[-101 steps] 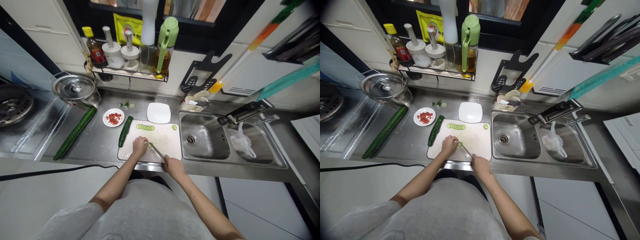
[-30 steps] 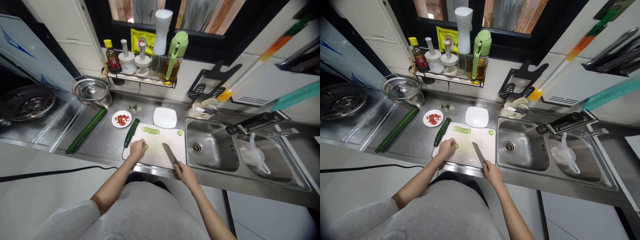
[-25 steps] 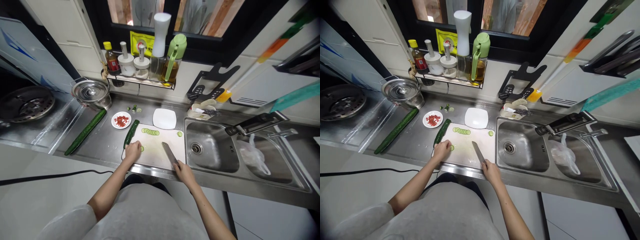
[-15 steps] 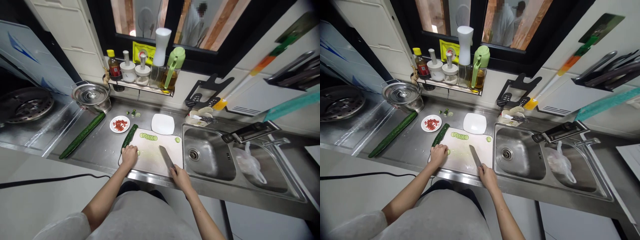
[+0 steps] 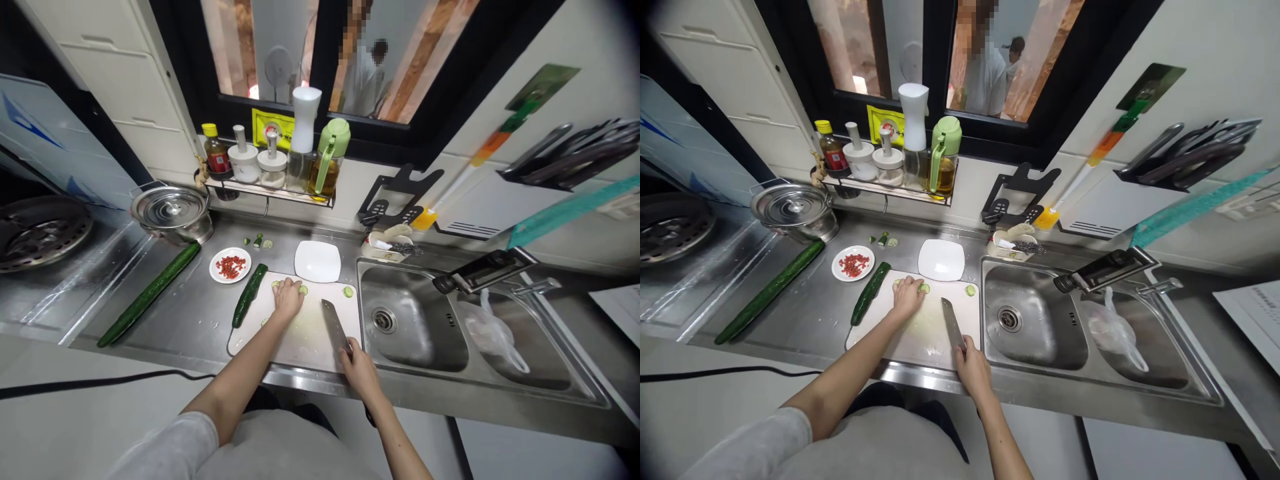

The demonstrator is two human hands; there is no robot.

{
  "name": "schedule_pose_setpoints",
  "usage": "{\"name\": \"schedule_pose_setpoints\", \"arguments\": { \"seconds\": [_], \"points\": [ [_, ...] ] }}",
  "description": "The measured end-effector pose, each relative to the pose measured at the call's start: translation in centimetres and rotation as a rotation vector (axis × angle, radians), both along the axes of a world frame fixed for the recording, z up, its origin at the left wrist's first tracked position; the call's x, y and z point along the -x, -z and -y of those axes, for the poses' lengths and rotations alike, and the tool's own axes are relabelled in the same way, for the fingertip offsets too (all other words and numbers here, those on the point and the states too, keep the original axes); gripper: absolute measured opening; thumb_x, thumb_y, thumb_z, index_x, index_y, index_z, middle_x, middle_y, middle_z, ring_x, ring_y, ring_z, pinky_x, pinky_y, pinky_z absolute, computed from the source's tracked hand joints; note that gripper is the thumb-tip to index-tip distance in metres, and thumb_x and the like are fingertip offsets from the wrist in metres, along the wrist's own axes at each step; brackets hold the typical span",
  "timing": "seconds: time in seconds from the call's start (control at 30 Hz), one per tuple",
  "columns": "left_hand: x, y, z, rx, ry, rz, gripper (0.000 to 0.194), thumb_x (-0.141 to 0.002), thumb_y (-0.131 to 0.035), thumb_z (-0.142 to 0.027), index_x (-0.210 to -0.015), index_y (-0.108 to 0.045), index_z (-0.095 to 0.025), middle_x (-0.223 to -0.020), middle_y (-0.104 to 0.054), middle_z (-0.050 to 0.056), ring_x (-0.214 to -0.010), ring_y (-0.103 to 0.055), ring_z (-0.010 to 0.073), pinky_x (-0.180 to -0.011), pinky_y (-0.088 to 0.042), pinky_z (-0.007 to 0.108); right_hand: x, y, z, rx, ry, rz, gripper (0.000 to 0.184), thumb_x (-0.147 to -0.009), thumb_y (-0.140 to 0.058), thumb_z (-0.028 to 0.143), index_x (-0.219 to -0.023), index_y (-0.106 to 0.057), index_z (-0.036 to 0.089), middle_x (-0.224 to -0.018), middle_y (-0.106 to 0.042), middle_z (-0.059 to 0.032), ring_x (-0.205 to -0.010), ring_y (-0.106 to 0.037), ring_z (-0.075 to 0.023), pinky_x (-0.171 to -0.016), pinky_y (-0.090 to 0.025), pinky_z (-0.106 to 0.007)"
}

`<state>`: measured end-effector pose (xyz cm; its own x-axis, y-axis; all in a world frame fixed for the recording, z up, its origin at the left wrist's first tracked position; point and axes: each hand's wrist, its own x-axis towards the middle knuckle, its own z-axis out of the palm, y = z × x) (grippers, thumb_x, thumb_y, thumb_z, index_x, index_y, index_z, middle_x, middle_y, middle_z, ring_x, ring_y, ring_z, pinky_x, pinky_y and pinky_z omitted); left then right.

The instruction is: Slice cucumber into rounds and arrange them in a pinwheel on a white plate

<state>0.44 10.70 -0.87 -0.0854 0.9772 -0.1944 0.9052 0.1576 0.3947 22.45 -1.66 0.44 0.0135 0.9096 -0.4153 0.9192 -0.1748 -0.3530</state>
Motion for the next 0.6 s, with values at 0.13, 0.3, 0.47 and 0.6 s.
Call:
{"name": "schedule_pose_setpoints", "arguments": {
  "seconds": [0.13,0.3,0.47,0.6],
  "points": [
    [-0.4,0.3,-1.2,0.01,0.096,-0.063,0.031,-0.086,-0.047,-0.031,-0.112,-0.062,-0.026,-0.116,-0.053,0.011,-0.112,-0.043,0.0289,-0.092,-0.026,0.043,-0.4,0.6,0.4,-0.01,0.005,-0.008,0.038,-0.092,-0.036,0.035,-0.124,-0.049,0.02,-0.102,-0.071,-0.0081,-0.09,-0.065,-0.0204,-0.071,-0.038,-0.025],
    [-0.6,0.4,-1.3,-0.009,0.118,-0.052,0.024,-0.086,-0.049,-0.027,-0.106,-0.063,-0.024,-0.117,-0.053,0.011,-0.112,-0.043,0.0282,-0.091,-0.026,0.042,-0.7,0.4,0.8,0.009,-0.007,0.01,0.035,-0.092,-0.037,0.033,-0.122,-0.05,0.02,-0.1,-0.071,-0.0071,-0.091,-0.065,-0.0208,-0.07,-0.037,-0.025],
    [-0.7,-0.3,-1.0,0.006,0.091,-0.006,0.019,-0.086,-0.046,-0.02,-0.097,-0.062,-0.022,-0.107,-0.063,0.008,-0.106,-0.049,0.0251,-0.089,-0.027,0.039,-0.6,-0.3,0.6,0.028,0.003,0.018,0.033,-0.093,-0.037,0.032,-0.12,-0.05,0.019,-0.1,-0.07,-0.0076,-0.091,-0.064,-0.0204,-0.069,-0.035,-0.025],
    [0.0,-1.2,-0.1,0.036,0.033,0.128,0.018,-0.085,-0.047,-0.021,-0.092,-0.063,-0.023,-0.095,-0.069,0.003,-0.096,-0.057,0.0212,-0.089,-0.028,0.038,-0.5,-0.2,0.4,0.01,0.001,0.024,0.031,-0.094,-0.037,0.033,-0.117,-0.05,0.018,-0.098,-0.071,-0.0082,-0.087,-0.063,-0.0198,-0.067,-0.032,-0.024]
  ]
}}
